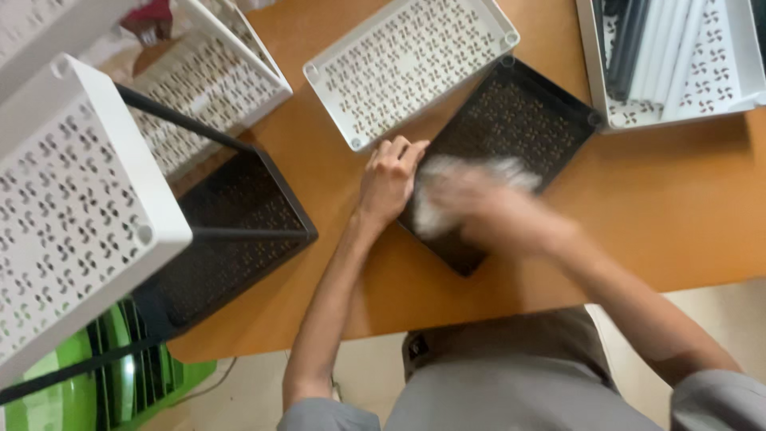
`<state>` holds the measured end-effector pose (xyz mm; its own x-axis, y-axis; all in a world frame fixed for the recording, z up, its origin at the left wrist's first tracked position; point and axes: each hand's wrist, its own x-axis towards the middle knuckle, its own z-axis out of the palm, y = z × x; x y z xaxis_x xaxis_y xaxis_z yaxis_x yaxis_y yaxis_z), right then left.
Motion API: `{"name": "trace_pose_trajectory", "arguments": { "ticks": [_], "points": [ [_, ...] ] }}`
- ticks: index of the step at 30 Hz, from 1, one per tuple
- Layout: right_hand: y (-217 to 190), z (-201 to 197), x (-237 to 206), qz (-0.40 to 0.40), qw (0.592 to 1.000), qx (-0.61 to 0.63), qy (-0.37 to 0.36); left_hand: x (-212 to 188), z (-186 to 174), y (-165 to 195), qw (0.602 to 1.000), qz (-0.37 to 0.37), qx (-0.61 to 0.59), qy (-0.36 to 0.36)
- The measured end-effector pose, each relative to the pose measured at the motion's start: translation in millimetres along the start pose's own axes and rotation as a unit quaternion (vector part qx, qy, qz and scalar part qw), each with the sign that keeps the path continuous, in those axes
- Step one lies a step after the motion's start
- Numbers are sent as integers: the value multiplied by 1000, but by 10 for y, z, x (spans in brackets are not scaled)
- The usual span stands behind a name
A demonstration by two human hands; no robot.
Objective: The person wipes perforated plastic shelf panels, black side panels, and white tubes with a cloth, then attaches black tubes to the panels and stacks shelves to build a small storage rack.
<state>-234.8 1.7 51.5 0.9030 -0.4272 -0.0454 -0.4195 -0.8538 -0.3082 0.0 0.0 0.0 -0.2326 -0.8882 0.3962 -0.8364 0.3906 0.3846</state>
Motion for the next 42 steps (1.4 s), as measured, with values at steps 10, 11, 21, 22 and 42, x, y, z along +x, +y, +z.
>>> {"name": "trace_pose_trajectory", "arguments": {
  "ticks": [10,11,21,22,42],
  "points": [
    [716,-485,-479,269,963,-9,-4,-20,-179,108,1000,13,4,-17],
    [732,-438,-460,265,964,-21,19,-32,-176,102,1000,9,-11,-17],
    [9,110,-134,-77,988,124,54,87,-175,157,998,4,25,-55],
    [11,134,-124,-79,984,146,60,89,-179,154,998,4,25,-51],
    [513,-546,-695,-2,999,-41,-30,85,-262,48,993,59,-69,-79]
  ]
}}
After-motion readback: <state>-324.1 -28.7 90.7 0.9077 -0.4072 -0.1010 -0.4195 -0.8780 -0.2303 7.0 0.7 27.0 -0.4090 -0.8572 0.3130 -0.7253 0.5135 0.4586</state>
